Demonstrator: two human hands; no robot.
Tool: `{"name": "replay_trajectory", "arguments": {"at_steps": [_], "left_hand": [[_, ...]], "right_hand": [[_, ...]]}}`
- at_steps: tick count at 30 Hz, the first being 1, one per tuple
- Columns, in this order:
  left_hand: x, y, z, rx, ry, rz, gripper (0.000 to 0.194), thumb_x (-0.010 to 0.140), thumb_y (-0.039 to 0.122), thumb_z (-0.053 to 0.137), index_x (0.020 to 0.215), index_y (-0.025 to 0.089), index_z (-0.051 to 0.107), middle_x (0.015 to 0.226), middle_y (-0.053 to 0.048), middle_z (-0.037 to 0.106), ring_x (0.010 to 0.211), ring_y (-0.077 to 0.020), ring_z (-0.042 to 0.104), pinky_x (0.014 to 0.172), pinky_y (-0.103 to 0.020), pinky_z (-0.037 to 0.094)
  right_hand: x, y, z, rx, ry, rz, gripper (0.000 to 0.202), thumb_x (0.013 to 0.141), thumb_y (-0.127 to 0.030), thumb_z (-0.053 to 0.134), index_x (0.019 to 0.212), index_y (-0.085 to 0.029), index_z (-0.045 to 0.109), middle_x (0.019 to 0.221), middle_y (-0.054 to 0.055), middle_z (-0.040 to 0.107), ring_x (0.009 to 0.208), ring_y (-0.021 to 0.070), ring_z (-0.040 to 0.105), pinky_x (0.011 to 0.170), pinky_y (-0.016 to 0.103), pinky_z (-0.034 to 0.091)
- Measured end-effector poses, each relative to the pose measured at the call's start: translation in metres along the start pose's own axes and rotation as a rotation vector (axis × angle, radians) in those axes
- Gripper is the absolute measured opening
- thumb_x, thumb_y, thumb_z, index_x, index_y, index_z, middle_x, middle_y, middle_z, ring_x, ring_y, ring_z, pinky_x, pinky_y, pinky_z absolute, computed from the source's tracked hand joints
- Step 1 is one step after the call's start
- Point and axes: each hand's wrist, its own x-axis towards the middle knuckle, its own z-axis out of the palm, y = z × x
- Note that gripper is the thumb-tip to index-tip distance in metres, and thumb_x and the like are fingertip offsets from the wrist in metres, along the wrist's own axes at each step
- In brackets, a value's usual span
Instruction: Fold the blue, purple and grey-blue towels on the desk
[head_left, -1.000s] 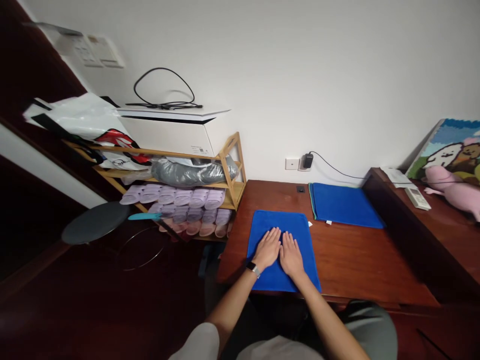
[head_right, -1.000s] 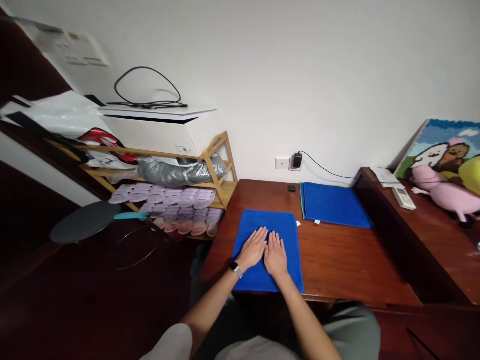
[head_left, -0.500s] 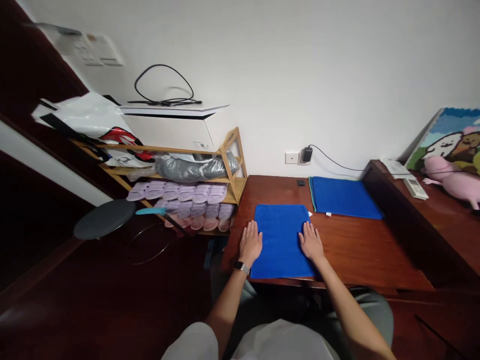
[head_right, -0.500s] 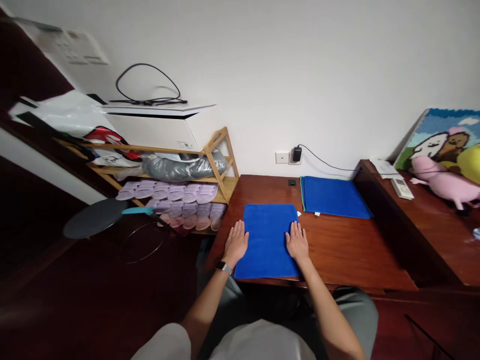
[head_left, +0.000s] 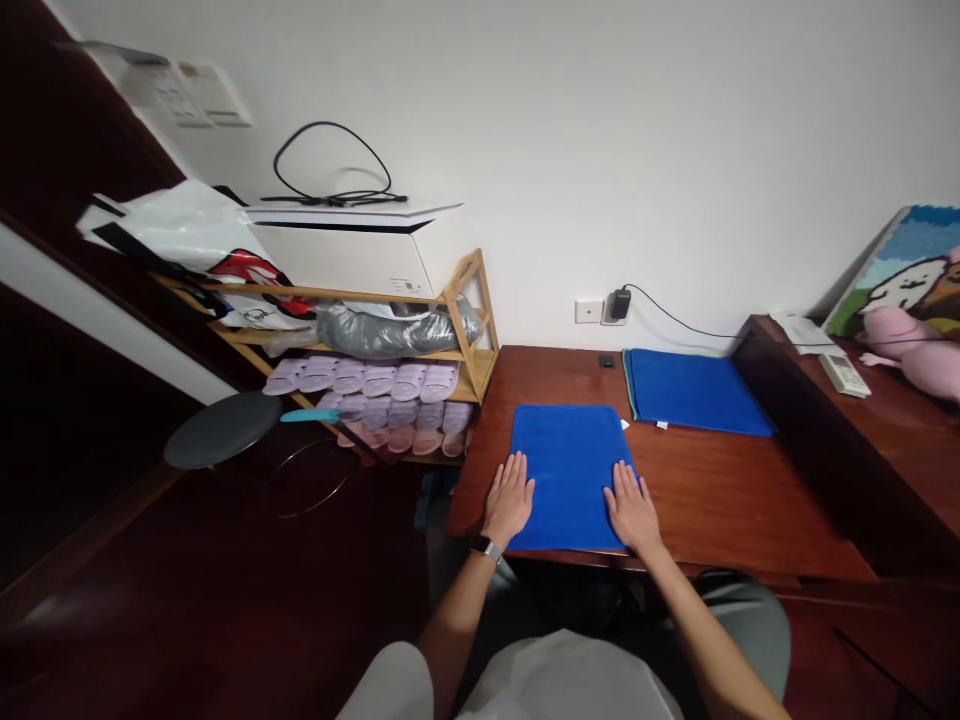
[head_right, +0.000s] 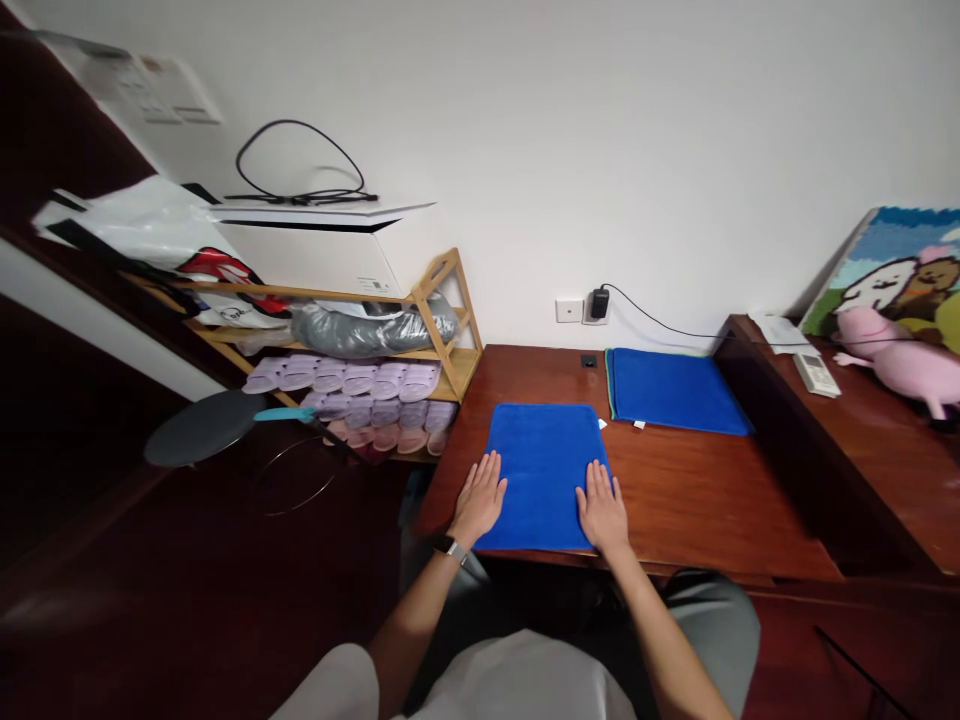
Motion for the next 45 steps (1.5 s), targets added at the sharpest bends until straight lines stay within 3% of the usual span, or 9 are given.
{"name": "replay_trajectory", "arguments": {"at_steps": [4,11,21,27,31,36,41,43,45], "left_hand": [[-0.005,0.019,-0.009,-0.028,0.012,0.014,0.063,0.11,0.036,0.026,0.169,0.011,0.027,0.169,-0.015,0.037,0.159,-0.0267,0.032,0.131,-0.05,0.025],[-0.027,0.093,0.003,-0.116,0.035,0.3,0.06,0.113,0.039,0.025,0.168,0.016,0.031,0.169,-0.009,0.04,0.159,-0.0216,0.033,0.131,-0.044,0.027],[-0.046,0.012,-0.009,-0.032,0.027,0.044,0.062,0.112,0.041,0.025,0.169,0.016,0.028,0.17,-0.01,0.037,0.159,-0.0241,0.033,0.131,-0.047,0.028],[-0.058,0.017,-0.021,-0.021,0.033,0.047,0.063,0.112,0.046,0.025,0.165,0.014,0.038,0.168,-0.012,0.042,0.156,-0.0255,0.039,0.13,-0.047,0.029],[-0.073,0.036,-0.033,-0.028,0.082,0.066,0.061,0.11,0.049,0.029,0.153,0.013,0.057,0.151,-0.016,0.061,0.142,-0.0316,0.055,0.128,-0.054,0.03],[-0.057,0.067,-0.048,-0.099,0.098,0.09,0.049,0.11,0.036,0.034,0.104,0.02,0.08,0.097,-0.014,0.078,0.104,-0.0295,0.072,0.109,-0.052,0.049],[-0.004,0.073,-0.04,-0.18,0.076,0.42,0.042,0.11,0.034,0.039,0.141,0.025,0.066,0.151,-0.007,0.063,0.144,-0.0212,0.052,0.122,-0.04,0.04],[0.012,0.066,-0.029,-0.152,0.044,0.473,0.046,0.11,0.041,0.039,0.152,0.031,0.056,0.164,-0.003,0.05,0.154,-0.0201,0.041,0.128,-0.042,0.032],[0.019,0.057,-0.016,-0.112,0.035,0.343,0.05,0.11,0.046,0.037,0.156,0.034,0.052,0.167,-0.004,0.046,0.156,-0.0231,0.039,0.129,-0.048,0.029]], "right_hand": [[-0.001,0.01,-0.012,0.014,-0.044,0.036,0.072,0.11,-0.047,0.015,0.167,-0.005,0.027,0.174,0.012,0.023,0.163,0.0243,0.018,0.133,0.044,0.013],[-0.014,-0.032,0.001,0.053,0.017,-0.143,0.069,0.11,-0.042,0.013,0.166,-0.006,0.03,0.173,0.013,0.027,0.163,0.0244,0.02,0.132,0.045,0.014],[-0.017,0.019,0.006,-0.034,-0.014,0.041,0.072,0.109,-0.048,0.013,0.169,-0.007,0.023,0.175,0.01,0.02,0.163,0.0225,0.018,0.132,0.042,0.012],[0.015,0.043,-0.004,-0.034,-0.036,-0.126,0.069,0.11,-0.047,0.016,0.17,-0.013,0.022,0.175,0.009,0.025,0.163,0.0196,0.017,0.132,0.044,0.011],[0.046,0.06,-0.032,-0.084,-0.063,-0.195,0.065,0.108,-0.04,0.022,0.168,-0.016,0.03,0.174,0.007,0.029,0.163,0.0211,0.019,0.132,0.044,0.008],[0.024,0.013,-0.028,-0.083,0.119,0.09,0.068,0.106,-0.034,0.017,0.164,-0.001,0.034,0.172,0.019,0.029,0.162,0.0324,0.021,0.131,0.052,0.012],[-0.026,-0.05,0.018,0.019,0.094,0.194,0.076,0.108,-0.047,0.017,0.165,0.002,0.03,0.171,0.023,0.026,0.162,0.0345,0.022,0.13,0.054,0.015],[-0.028,-0.048,0.023,0.021,0.096,0.183,0.079,0.108,-0.053,0.017,0.166,0.0,0.027,0.173,0.022,0.023,0.163,0.0328,0.019,0.13,0.054,0.013],[-0.018,-0.031,0.018,0.009,0.085,0.128,0.08,0.108,-0.058,0.017,0.168,-0.005,0.025,0.174,0.019,0.02,0.163,0.0303,0.017,0.131,0.053,0.01]]}}
